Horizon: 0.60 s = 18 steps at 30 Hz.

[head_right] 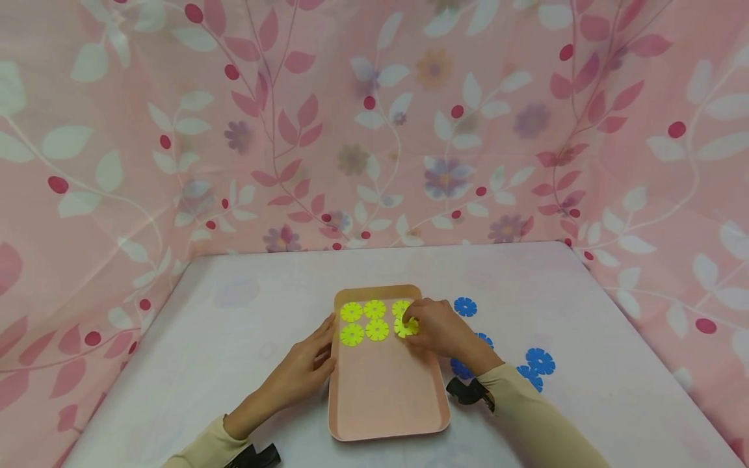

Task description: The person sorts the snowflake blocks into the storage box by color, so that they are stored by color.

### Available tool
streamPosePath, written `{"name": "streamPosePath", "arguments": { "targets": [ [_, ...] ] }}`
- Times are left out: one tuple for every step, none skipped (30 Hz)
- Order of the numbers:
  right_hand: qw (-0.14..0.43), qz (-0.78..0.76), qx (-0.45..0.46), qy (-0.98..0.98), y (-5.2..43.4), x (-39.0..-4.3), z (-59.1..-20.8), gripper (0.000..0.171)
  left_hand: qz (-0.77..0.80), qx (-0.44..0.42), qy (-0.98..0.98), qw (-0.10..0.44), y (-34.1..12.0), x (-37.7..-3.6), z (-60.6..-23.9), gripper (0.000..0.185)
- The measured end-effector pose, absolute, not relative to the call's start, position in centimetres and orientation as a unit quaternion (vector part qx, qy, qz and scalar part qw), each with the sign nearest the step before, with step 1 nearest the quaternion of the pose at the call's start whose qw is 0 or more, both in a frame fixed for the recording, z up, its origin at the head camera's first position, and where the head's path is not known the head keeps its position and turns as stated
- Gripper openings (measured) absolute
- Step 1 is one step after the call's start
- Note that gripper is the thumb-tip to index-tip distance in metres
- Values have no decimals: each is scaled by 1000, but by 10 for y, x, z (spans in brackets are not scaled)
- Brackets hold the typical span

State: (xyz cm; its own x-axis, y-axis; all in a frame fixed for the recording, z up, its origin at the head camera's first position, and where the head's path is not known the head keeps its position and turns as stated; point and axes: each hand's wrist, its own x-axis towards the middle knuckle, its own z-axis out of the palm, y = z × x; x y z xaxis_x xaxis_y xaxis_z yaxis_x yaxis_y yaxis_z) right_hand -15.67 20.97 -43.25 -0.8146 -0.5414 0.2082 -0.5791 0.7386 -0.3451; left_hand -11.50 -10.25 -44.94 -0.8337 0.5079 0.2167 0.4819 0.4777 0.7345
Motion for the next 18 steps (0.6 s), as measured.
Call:
{"name": "streamPosePath", "arguments": {
  "targets": [
    [44,201,301,-931,209,-157,-434,29,421,288,860,15,-102,-115,-449,65],
    [42,202,302,-931,208,-157,-436,28,421,287,860,15,-102,-115,-449,65],
    [38,202,301,-931,208,-157,-437,28,422,287,860,15,-102,-115,-449,65],
    [38,198,302,-932,208,-157,-438,27,421,287,860,15,-102,-115,-449,65],
    [39,196,303,-932,207,-158,-440,27,422,287,860,14,-102,-115,-449,65],
    [39,193,305,-932,207,-158,-441,27,421,287,861,13,-102,-115,-449,65],
    [43,191,309,-931,207,-158,-442,26,420,286,861,12,-102,-115,-449,65],
    [45,186,311,-931,207,-159,-443,26,420,286,861,12,-102,-115,-449,65],
    [45,184,313,-931,207,-159,-443,26,420,286,861,11,-102,-115,-449,65],
    [48,183,316,-930,207,-159,-444,26,420,286,861,11,-102,-115,-449,65],
    [47,183,315,-930,207,-159,-445,26,421,286,861,13,-102,-115,-449,65],
    [46,181,313,-931,207,-158,-445,26,421,286,861,13,-102,-115,-449,65],
    [43,181,310,-932,206,-158,-445,25,422,286,860,14,-102,-115,-449,65],
    [38,181,303,-935,205,-157,-445,25,423,286,860,14,-102,-115,-450,65],
    [34,180,297,-937,205,-156,-445,25,424,286,859,15,-102,-115,-450,65],
    [30,177,291,-940,204,-156,-445,26,424,286,859,15,-102,-115,-450,65],
    [25,174,284,-943,203,-155,-445,25,423,286,860,14,-102,-115,-450,65],
    [23,171,281,-944,203,-155,-445,25,422,285,860,14,-102,-115,-450,65]
  ]
}}
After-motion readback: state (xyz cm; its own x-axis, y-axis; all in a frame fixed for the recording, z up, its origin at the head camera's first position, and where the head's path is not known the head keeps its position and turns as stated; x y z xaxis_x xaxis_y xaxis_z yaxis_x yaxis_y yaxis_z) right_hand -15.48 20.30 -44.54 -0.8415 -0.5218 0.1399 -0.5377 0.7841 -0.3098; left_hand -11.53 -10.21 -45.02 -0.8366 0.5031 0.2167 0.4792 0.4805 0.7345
